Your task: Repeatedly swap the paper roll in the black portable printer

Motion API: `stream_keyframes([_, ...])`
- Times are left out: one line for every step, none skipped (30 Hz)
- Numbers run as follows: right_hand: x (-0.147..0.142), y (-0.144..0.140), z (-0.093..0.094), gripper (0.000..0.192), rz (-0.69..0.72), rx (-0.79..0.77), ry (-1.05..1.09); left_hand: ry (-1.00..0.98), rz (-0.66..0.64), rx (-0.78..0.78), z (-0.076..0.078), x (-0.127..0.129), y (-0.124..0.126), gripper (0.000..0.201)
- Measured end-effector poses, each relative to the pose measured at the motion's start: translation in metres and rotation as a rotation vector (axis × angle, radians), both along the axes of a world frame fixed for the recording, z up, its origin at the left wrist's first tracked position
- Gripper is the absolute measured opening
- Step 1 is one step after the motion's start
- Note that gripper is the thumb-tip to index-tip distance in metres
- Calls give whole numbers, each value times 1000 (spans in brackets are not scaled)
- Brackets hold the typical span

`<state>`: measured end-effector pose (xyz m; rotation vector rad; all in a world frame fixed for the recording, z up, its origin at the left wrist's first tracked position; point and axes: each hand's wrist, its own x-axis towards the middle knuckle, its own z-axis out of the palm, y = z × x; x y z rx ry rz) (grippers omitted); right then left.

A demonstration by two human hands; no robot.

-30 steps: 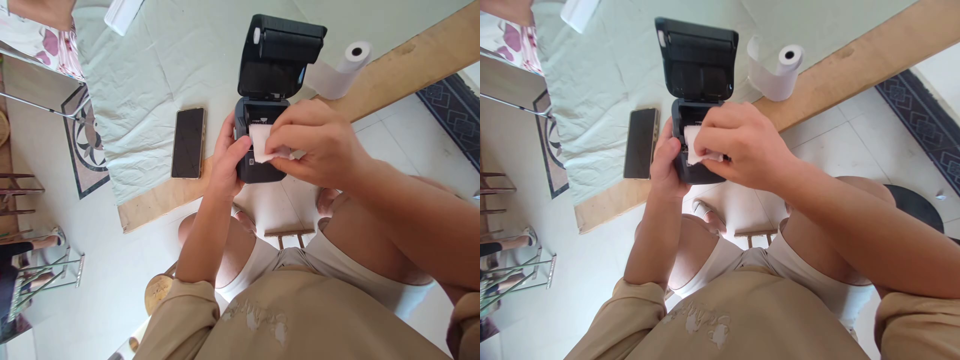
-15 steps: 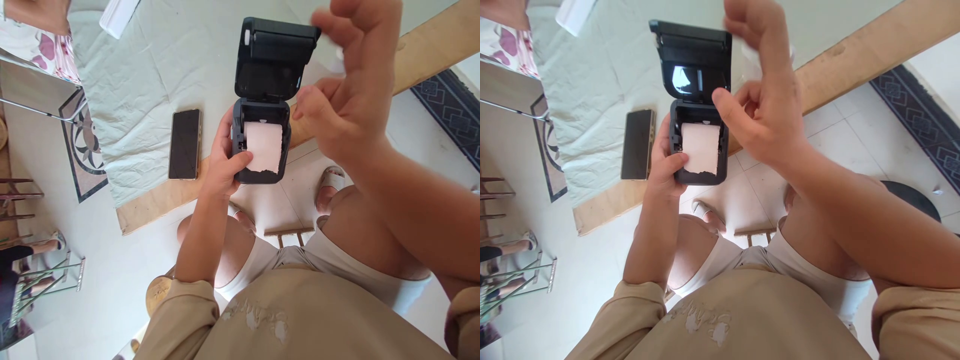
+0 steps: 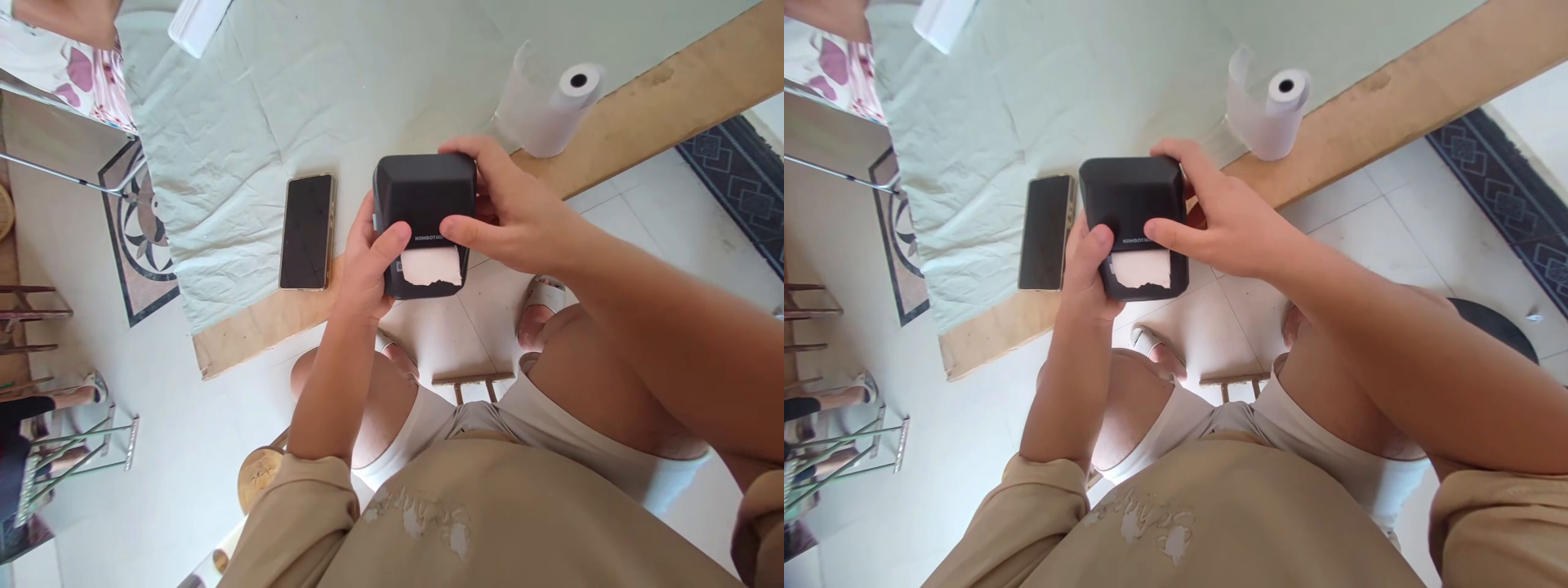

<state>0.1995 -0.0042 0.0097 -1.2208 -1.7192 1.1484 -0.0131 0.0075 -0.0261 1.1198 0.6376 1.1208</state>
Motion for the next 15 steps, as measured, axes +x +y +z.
stream_keyframes([-1,0,0,68,-2,-11,2,10,8,-6,1,1,0,44])
stream_keyframes([-1,0,0,68,-5,-20,7,17,14,-12,1,1,0,44])
stream_keyframes([-2,-1,0,69,-9,-25,10,18,17,-19,2,2,0,45])
stream_keyframes([-3,-1,0,70,-14,-25,11,17,20,-25,2,2,0,46])
stream_keyframes([-3,-1,0,69,-16,-23,9,13,22,-31,3,3,0,46])
stream_keyframes([-3,-2,0,69,-17,-20,4,7,22,-38,3,3,0,46])
stream_keyframes([-3,-2,0,69,-18,-20,-4,1,21,-44,4,3,0,46])
stream_keyframes([-3,-2,1,69,-19,-23,-15,-4,19,-48,4,3,0,46])
stream_keyframes([-3,-3,1,70,-19,-28,-24,-5,17,-51,4,3,0,47])
stream_keyframes([-3,-3,1,72,-18,-34,-30,-3,14,-54,5,3,0,48])
stream_keyframes([-3,-3,1,73,-16,-38,-30,1,13,-56,5,4,0,49])
stream_keyframes([-2,-3,2,73,-13,-41,-28,6,14,-57,6,4,-1,50])
stream_keyframes([-2,-3,2,73,-8,-39,-22,10,13,-56,7,4,-1,51])
stream_keyframes([-1,-3,2,72,-3,-36,-15,15,12,-55,7,5,-1,51])
stream_keyframes([-1,-3,2,72,1,-32,-10,20,14,-55,8,5,-2,51])
